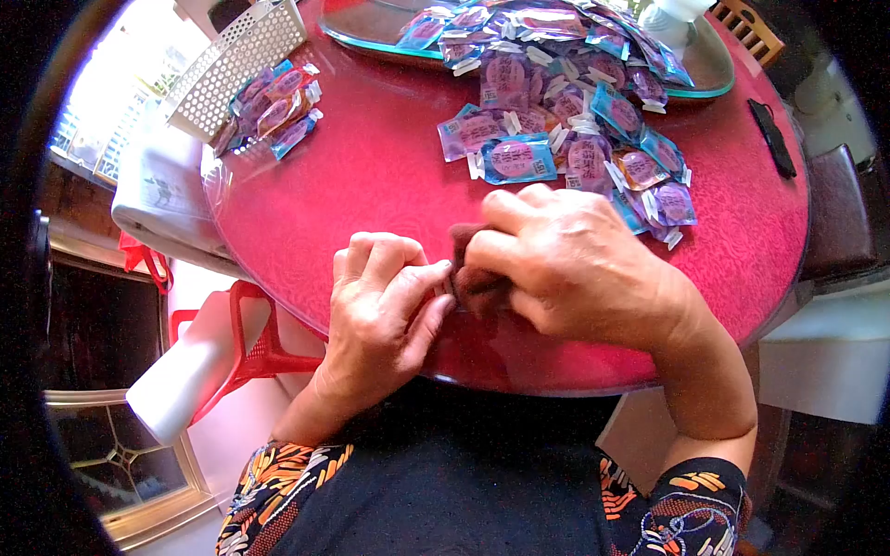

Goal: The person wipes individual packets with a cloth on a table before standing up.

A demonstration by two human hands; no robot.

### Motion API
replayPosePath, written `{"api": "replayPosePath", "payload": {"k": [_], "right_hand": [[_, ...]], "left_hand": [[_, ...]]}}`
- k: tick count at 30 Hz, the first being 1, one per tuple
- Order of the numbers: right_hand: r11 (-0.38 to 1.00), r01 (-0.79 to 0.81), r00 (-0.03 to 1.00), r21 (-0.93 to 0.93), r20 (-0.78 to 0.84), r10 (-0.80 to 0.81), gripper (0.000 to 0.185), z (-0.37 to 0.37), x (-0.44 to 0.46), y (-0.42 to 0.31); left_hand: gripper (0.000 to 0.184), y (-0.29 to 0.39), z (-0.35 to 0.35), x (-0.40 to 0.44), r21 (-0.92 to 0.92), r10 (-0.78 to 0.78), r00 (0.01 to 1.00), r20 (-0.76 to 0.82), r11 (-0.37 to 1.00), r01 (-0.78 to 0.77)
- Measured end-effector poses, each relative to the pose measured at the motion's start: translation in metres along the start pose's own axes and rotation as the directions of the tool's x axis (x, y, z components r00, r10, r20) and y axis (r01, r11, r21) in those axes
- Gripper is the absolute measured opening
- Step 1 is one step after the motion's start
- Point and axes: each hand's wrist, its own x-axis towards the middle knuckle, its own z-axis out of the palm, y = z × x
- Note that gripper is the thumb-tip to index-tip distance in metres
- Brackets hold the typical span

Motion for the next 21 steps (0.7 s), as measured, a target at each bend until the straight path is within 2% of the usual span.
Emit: {"api": "replayPosePath", "payload": {"k": [2,5,8,13,17,18,21], "right_hand": [[0.996,-0.063,0.998,-0.067,0.007,0.064,0.021,-0.005,-0.005,0.001],[0.990,-0.036,0.992,-0.135,-0.122,0.019,0.019,0.004,0.003,0.003],[0.991,0.105,0.985,0.081,-0.145,-0.093,0.023,0.010,0.010,-0.001],[0.979,0.146,0.987,0.141,-0.082,-0.135,0.020,0.011,0.004,-0.002],[0.996,0.006,0.998,0.089,0.060,-0.012,0.016,-0.007,-0.005,-0.003],[0.996,-0.017,0.999,0.087,0.048,0.013,0.016,-0.011,-0.007,0.000],[0.971,-0.219,0.970,0.101,0.126,0.206,0.023,-0.025,-0.015,0.009]], "left_hand": [[0.035,0.004,-0.002,0.001,-0.001,-0.001,1.000,0.005,1.000,0.001],[0.031,0.002,-0.003,0.002,-0.019,-0.008,1.000,0.005,1.000,0.008],[0.029,-0.001,-0.002,0.002,-0.025,0.008,1.000,0.009,1.000,-0.008],[0.029,-0.002,-0.001,0.001,-0.040,0.012,1.000,-0.014,0.999,-0.013],[0.032,-0.002,0.000,0.001,-0.051,0.004,1.000,-0.023,0.999,-0.006],[0.033,-0.002,-0.001,0.001,-0.050,0.000,1.000,-0.016,0.999,-0.001],[0.034,-0.001,-0.002,0.001,-0.052,-0.011,1.000,-0.016,0.999,0.010]]}}
